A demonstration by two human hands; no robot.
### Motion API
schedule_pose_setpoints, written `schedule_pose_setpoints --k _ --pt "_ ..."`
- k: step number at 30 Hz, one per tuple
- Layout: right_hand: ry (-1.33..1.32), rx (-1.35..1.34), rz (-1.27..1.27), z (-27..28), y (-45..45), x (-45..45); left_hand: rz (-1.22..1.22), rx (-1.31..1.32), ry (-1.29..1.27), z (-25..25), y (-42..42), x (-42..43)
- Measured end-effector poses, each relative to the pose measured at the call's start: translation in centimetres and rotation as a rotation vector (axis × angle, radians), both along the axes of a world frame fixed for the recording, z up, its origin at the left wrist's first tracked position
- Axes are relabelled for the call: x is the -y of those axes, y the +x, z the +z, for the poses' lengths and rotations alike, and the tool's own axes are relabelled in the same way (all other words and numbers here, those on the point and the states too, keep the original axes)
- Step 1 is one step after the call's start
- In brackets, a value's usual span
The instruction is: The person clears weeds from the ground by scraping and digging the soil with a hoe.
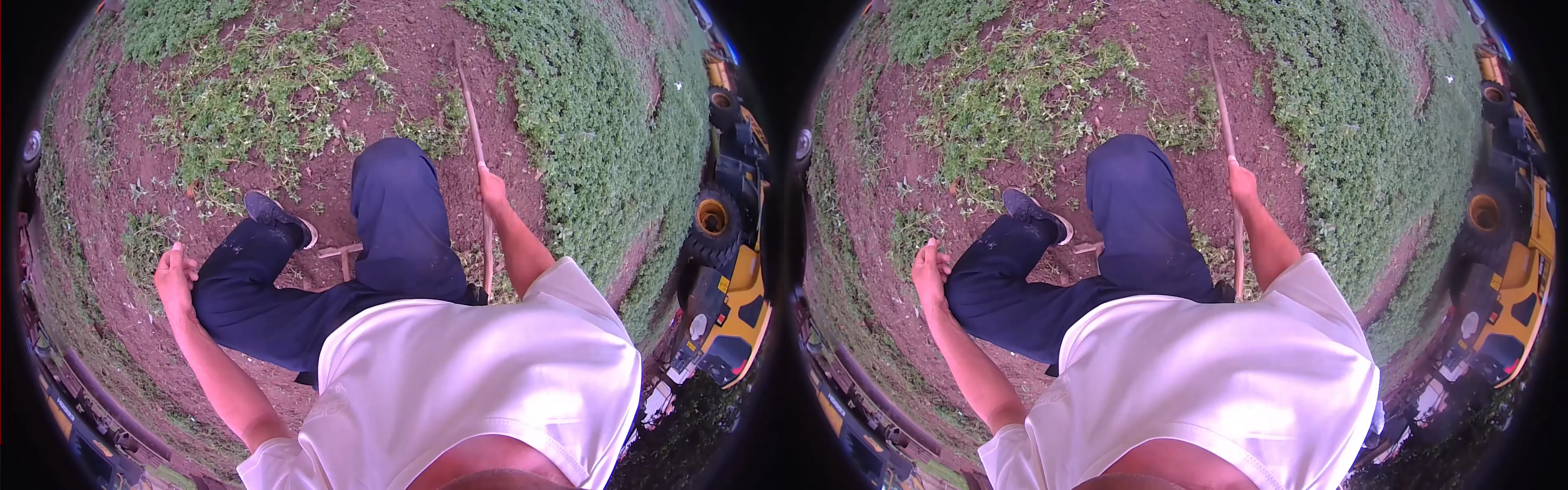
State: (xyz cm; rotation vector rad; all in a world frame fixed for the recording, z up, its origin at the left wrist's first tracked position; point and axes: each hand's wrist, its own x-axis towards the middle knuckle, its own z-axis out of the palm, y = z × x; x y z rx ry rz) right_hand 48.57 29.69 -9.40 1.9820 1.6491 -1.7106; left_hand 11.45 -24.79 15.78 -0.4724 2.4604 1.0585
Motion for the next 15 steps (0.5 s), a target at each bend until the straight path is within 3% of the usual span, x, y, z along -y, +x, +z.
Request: schedule_pose_setpoints --k 6,11,14,15 --pt "-0.080 0.096 -0.009 4.6 12.0 10.0 -0.040 0.008 -0.027 -0.1 -0.3 -0.3" --pt "0.112 0.382 0.252 6.1 15.9 10.8 -0.031 -0.012 0.024 0.3 0.1 0.2" --pt "0.143 0.264 0.209 4.4 13.4 9.3 -0.016 -0.010 0.024 0.5 0.4 0.6" --pt "0.037 0.035 0.109 4.3 10.7 8.6 -0.007 -0.010 0.021 0.5 0.5 0.7"
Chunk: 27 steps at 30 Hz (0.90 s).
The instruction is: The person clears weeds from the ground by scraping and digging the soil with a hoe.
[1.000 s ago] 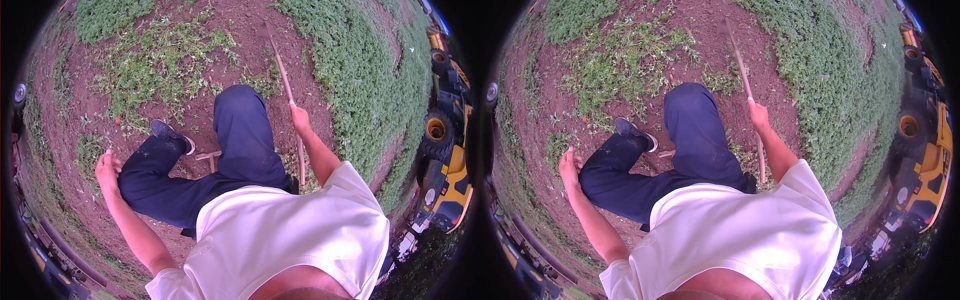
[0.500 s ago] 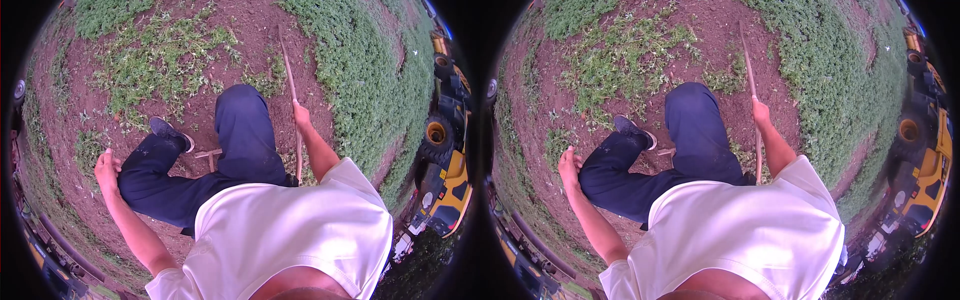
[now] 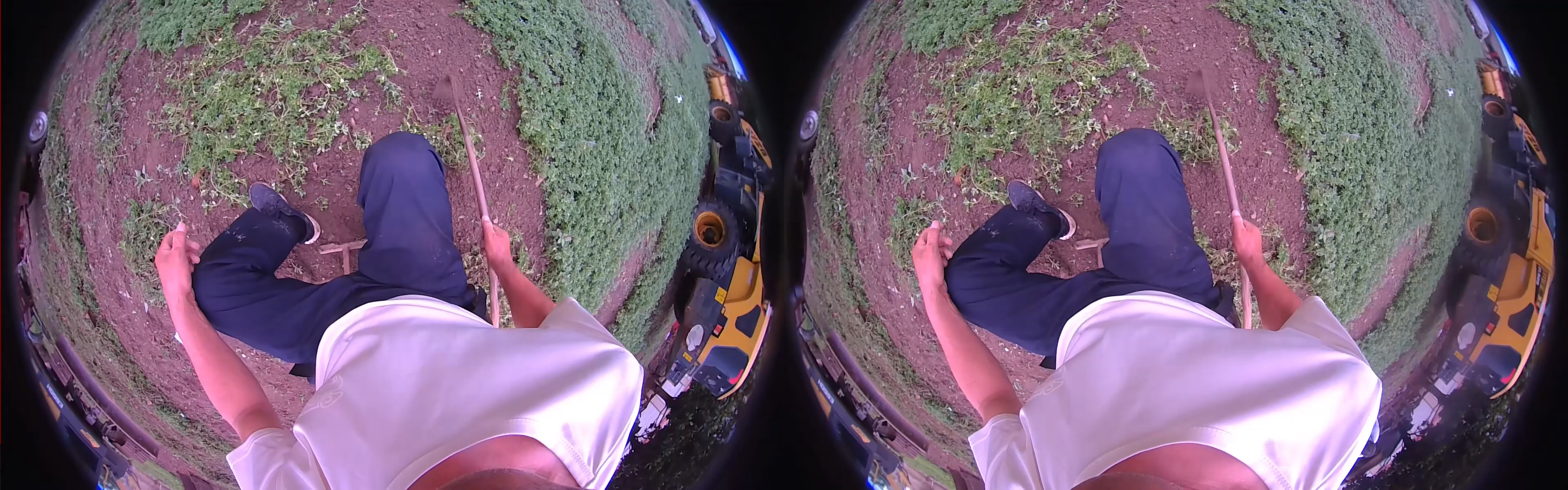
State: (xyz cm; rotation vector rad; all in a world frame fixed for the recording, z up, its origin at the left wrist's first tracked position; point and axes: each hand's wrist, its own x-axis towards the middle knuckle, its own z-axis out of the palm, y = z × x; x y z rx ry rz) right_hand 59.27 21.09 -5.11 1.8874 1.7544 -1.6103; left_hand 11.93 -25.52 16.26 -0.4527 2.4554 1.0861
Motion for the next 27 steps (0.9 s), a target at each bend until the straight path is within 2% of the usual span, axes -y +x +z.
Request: schedule_pose_setpoints --k 2,4,6,9,11,13,20,23,27 --pt "0.076 -0.014 0.084 0.1 -6.5 -1.6 0.018 -0.014 0.014 0.1 0.2 0.4" --pt "-0.014 -0.160 0.116 1.0 -13.5 -3.1 0.043 -0.025 0.024 -0.2 0.2 1.0" --pt "-0.090 -0.190 0.171 1.9 -19.3 -4.2 0.055 -0.029 0.037 0.0 0.4 1.0" --pt "-0.080 -0.192 0.282 0.8 -22.0 -4.8 0.066 -0.047 0.031 0.2 0.7 1.1" --pt "-0.080 -0.108 0.292 -2.1 -17.9 -4.5 0.085 -0.037 0.029 0.7 0.8 0.7" --pt "-0.037 -0.018 0.275 -2.6 -11.4 -3.2 0.086 -0.042 0.033 0.6 1.0 0.6" --pt "0.157 0.327 0.227 2.0 9.5 -0.9 0.032 -0.038 0.094 0.2 0.5 0.6" --pt "0.212 0.293 0.185 6.1 8.7 0.4 0.032 -0.028 0.091 0.1 0.2 0.6" --pt "0.362 0.293 0.307 3.2 4.7 -0.2 0.030 -0.036 0.066 0.2 0.3 1.0"
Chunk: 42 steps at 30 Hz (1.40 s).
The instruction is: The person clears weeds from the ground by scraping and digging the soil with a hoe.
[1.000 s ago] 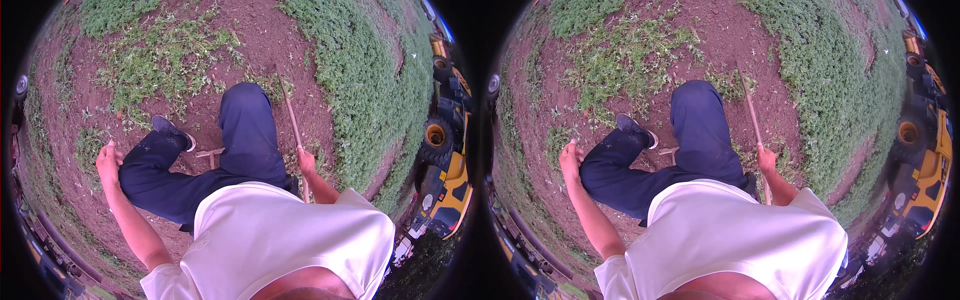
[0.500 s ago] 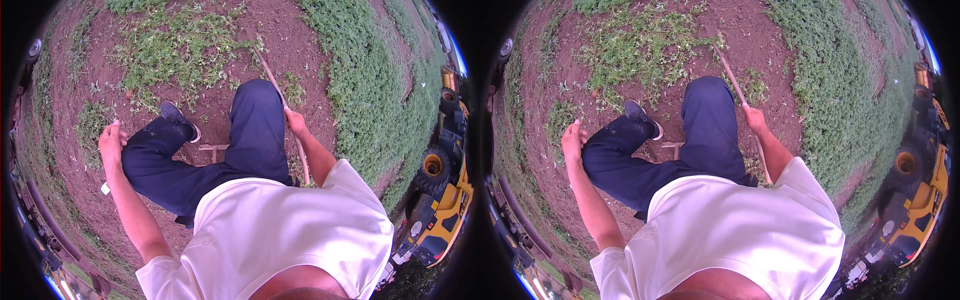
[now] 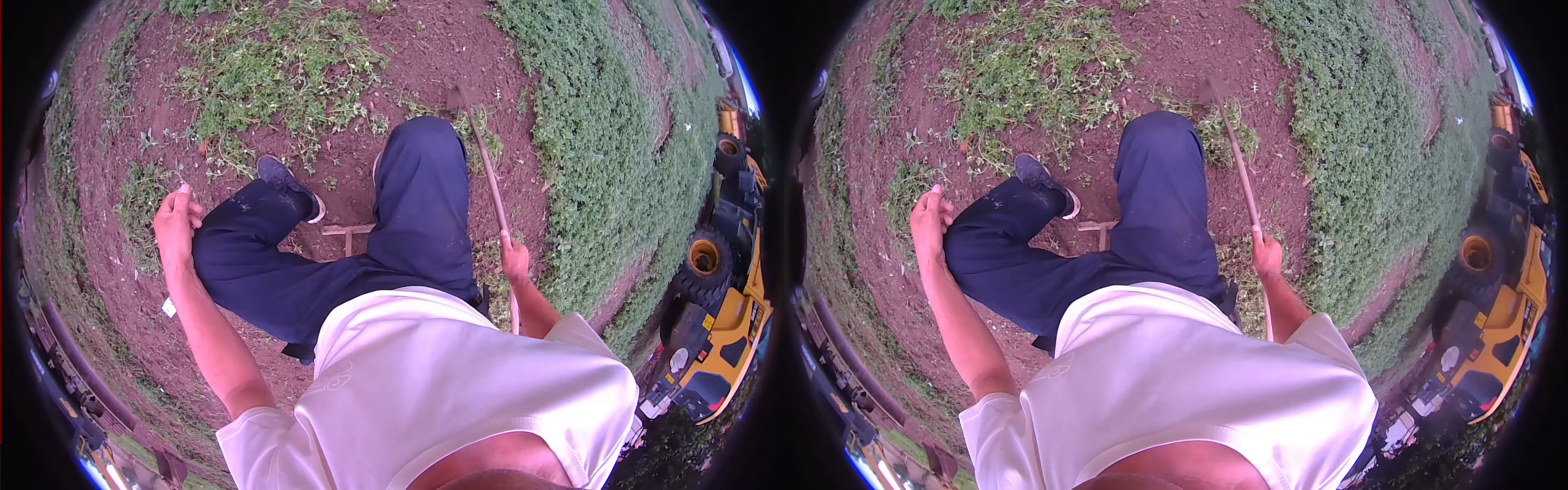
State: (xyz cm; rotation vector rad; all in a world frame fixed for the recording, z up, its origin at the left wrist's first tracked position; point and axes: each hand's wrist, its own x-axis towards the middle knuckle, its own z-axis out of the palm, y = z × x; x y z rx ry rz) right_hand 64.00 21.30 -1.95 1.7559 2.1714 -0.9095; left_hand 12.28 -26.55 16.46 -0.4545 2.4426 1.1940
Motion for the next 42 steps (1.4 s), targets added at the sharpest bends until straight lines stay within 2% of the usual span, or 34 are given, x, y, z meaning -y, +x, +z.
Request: schedule_pose_setpoints --k 3,5,8,10,12,14,18,22,26,30,31,33,35,36,40,42 --pt "-0.133 -0.091 0.059 -0.2 -9.1 -1.5 0.014 -0.014 0.035 -0.1 0.1 0.9" --pt "-0.104 -0.046 0.300 -0.6 -14.0 -2.2 0.052 -0.034 0.037 -0.1 0.7 0.7" --pt "-0.019 -0.152 0.530 -2.0 -19.7 -3.5 0.124 -0.089 0.124 -0.2 0.8 1.9" --pt "-0.123 -0.303 0.627 -2.2 -24.4 -4.3 0.162 -0.084 0.131 0.3 1.0 2.0" --pt "-0.149 -0.310 0.862 -0.9 -30.9 -4.6 0.196 -0.106 0.101 1.0 1.6 1.6" --pt "-0.109 -0.092 0.992 2.3 -39.5 -2.7 0.180 -0.137 0.120 1.2 1.9 1.8" --pt "-0.020 -0.014 1.347 5.2 -54.3 2.9 0.224 -0.194 0.174 1.3 2.6 2.2" --pt "-0.040 0.122 1.507 6.6 -64.6 13.3 0.294 -0.213 0.236 1.6 2.6 2.1" --pt "-0.140 0.125 1.470 4.3 -67.3 24.2 0.323 -0.199 0.235 1.6 2.4 2.7" --pt "-0.158 0.090 1.431 0.7 -66.4 27.5 0.307 -0.180 0.260 1.5 2.1 3.7" --pt "-0.273 0.130 1.355 0.8 -66.3 26.5 0.307 -0.177 0.267 1.5 2.1 3.9" --pt "-0.228 0.155 1.329 0.1 -65.7 22.5 0.304 -0.180 0.286 1.2 2.1 4.5" --pt "-0.317 0.221 1.206 0.7 -64.2 16.3 0.289 -0.188 0.305 1.3 2.3 4.7" --pt "-0.307 0.171 1.186 1.1 -63.0 13.0 0.302 -0.191 0.327 1.3 2.2 4.7" --pt "-0.273 0.144 1.068 2.2 -56.0 -0.2 0.319 -0.220 0.375 1.1 2.4 4.7" --pt "-0.288 0.184 0.987 4.7 -51.0 -4.6 0.313 -0.268 0.385 0.7 2.7 5.0"
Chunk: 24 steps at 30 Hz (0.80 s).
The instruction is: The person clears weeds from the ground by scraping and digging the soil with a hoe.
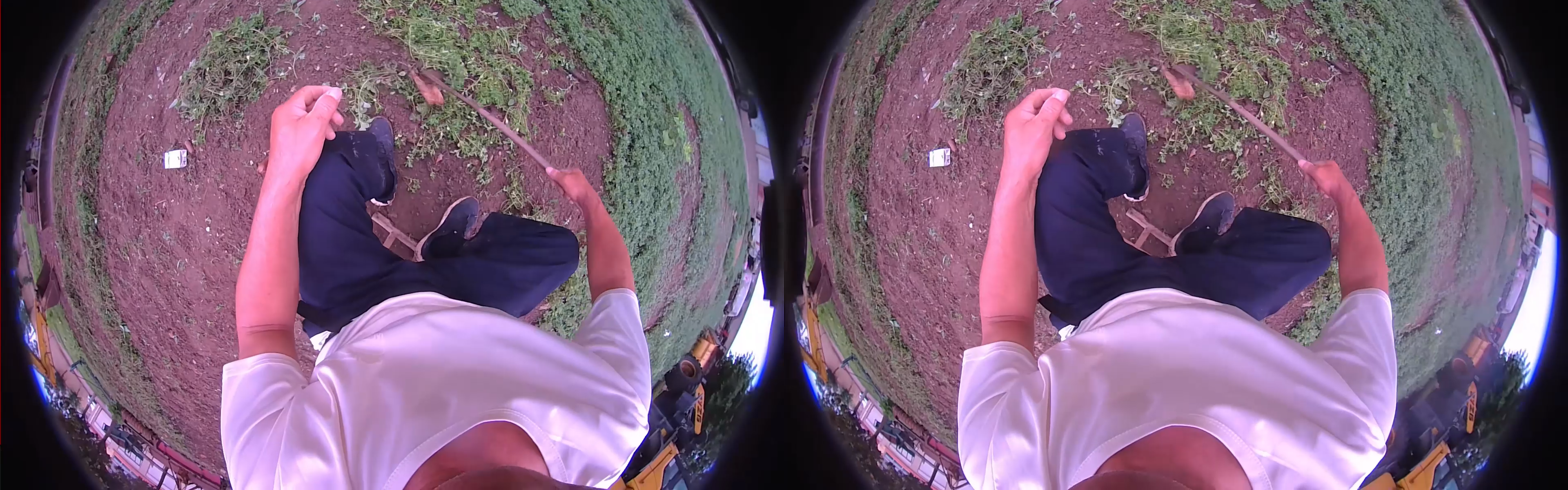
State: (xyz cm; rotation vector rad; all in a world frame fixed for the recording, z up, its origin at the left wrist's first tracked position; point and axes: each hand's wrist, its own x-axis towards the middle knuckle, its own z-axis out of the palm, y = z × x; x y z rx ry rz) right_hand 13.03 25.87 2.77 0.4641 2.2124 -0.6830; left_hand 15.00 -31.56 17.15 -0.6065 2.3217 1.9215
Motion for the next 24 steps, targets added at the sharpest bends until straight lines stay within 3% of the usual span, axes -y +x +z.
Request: schedule_pose_setpoints --k 6,8,12,17,22,24 --pt "0.113 0.055 -0.184 6.5 9.6 -6.1 0.010 0.000 0.022 -0.2 0.4 0.3" --pt "0.265 -0.036 -0.084 8.3 10.8 -6.6 0.058 -0.048 0.048 -0.2 0.5 0.9" --pt "0.305 -0.141 0.092 10.1 8.8 -3.1 0.175 -0.098 0.144 -0.6 1.0 1.8" --pt "0.068 -0.206 0.262 6.0 -0.1 9.7 0.272 -0.095 0.179 -0.3 0.6 2.4" --pt "0.011 -0.114 0.505 0.1 -8.1 25.2 0.325 -0.073 0.231 -0.8 0.7 3.4" --pt "0.014 -0.102 0.525 -0.9 -9.5 27.4 0.336 -0.070 0.244 -1.1 0.5 3.7"
